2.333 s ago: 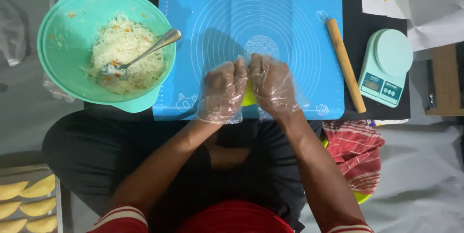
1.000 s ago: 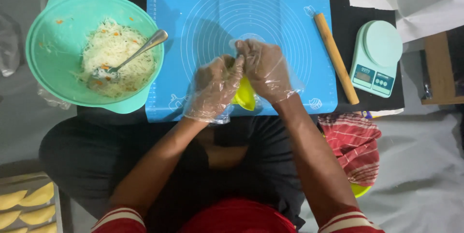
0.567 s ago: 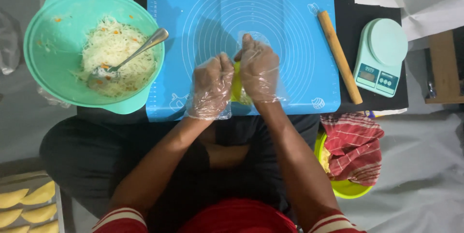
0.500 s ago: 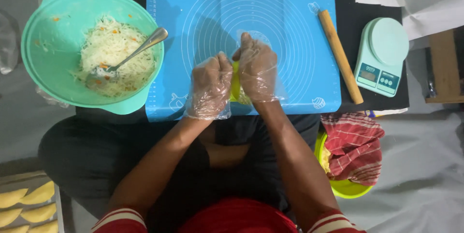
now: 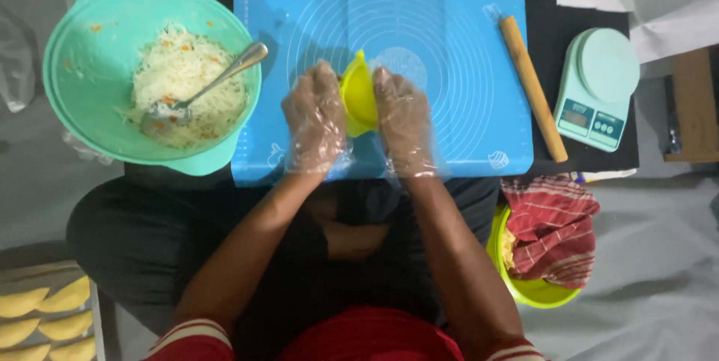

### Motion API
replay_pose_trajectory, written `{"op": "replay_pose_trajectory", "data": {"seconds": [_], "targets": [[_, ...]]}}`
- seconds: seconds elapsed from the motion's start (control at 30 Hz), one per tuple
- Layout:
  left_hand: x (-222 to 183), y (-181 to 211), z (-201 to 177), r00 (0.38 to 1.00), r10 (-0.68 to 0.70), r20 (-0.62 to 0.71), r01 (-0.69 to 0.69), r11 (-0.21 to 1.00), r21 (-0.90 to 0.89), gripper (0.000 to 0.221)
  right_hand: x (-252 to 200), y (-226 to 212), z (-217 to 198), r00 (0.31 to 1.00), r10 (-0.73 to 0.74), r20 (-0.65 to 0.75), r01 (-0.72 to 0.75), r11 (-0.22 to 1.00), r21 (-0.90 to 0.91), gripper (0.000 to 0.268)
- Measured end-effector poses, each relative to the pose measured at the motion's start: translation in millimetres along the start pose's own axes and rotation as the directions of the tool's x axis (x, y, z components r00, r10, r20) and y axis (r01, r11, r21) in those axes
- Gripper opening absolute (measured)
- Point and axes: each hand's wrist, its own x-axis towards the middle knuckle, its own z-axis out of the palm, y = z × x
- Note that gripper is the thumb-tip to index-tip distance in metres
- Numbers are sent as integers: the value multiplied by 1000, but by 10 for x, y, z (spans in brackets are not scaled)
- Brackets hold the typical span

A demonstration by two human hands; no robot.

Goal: Filling and sealing pastries using a manual mold and a spoon on a silicone mat.

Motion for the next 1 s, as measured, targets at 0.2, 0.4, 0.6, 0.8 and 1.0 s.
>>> {"op": "replay_pose_trajectory", "data": {"seconds": [0.2, 0.4, 0.6, 0.8, 1.0], "targets": [[12, 158, -21, 982, -66, 175, 74, 996, -41, 51, 176, 139, 21, 976, 202, 75, -191, 973, -131, 65], [104, 45, 21, 928, -334, 164, 309, 938, 161, 53, 294, 22, 50, 986, 162, 37, -159, 984, -77, 64], [14, 118, 7, 943, -260, 208, 253, 966, 58, 69, 200, -93, 97, 969, 222, -108, -223, 975, 1, 50], [-43, 2, 50, 991, -67, 118, 63, 997, 33, 62, 191, 31, 169, 985, 54, -161, -28, 987, 156, 57], [93, 16, 52, 949, -268, 167, 282, 957, -64, 68, 431, 95, -46, 969, -223, 108, 247, 903, -353, 59]]}}
